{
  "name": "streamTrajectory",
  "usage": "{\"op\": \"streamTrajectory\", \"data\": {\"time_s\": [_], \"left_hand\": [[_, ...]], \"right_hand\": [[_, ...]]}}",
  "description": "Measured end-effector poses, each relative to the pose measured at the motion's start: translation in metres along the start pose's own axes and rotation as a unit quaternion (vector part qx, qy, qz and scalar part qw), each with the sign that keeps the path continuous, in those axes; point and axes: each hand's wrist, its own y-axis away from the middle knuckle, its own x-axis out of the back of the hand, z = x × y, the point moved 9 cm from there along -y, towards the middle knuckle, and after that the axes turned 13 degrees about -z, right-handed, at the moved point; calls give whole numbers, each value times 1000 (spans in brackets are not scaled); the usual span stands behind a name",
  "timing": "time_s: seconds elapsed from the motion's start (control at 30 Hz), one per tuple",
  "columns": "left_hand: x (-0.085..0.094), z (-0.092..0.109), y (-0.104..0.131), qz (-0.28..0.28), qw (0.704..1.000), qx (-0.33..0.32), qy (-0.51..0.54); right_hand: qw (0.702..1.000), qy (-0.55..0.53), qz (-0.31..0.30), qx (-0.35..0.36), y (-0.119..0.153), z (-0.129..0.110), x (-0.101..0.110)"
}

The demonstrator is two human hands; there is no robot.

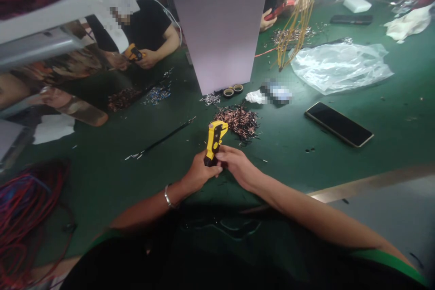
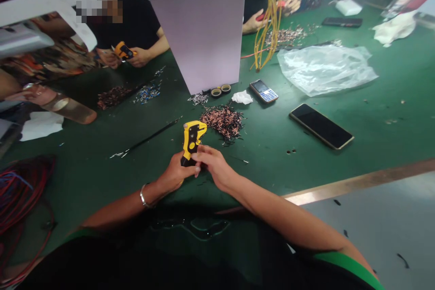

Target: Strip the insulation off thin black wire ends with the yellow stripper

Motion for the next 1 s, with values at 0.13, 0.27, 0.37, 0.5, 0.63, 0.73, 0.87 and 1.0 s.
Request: {"op": "streamTrajectory", "data": {"time_s": [0.13,0.27,0.37,0.5,0.63,0.73,0.87,1.0], "left_hand": [[-5,0,1,-22,1000,15,14],[-6,-1,2,-31,999,13,20],[-7,-2,2,-32,999,12,43],[-9,-1,1,-39,996,14,83],[-12,3,-1,-50,992,16,116],[-13,6,-1,-55,988,22,139],[-14,9,-1,-62,983,26,171],[-17,10,0,-91,979,27,178]], "right_hand": [[989,-130,55,-50,12,14,23],[980,-158,113,-46,20,21,46],[978,-152,144,-14,25,17,60],[983,-99,151,27,29,2,70],[981,-57,166,80,34,-19,69],[971,-7,193,143,42,-41,62],[943,140,214,212,53,-69,46],[907,283,176,256,53,-81,25]]}}
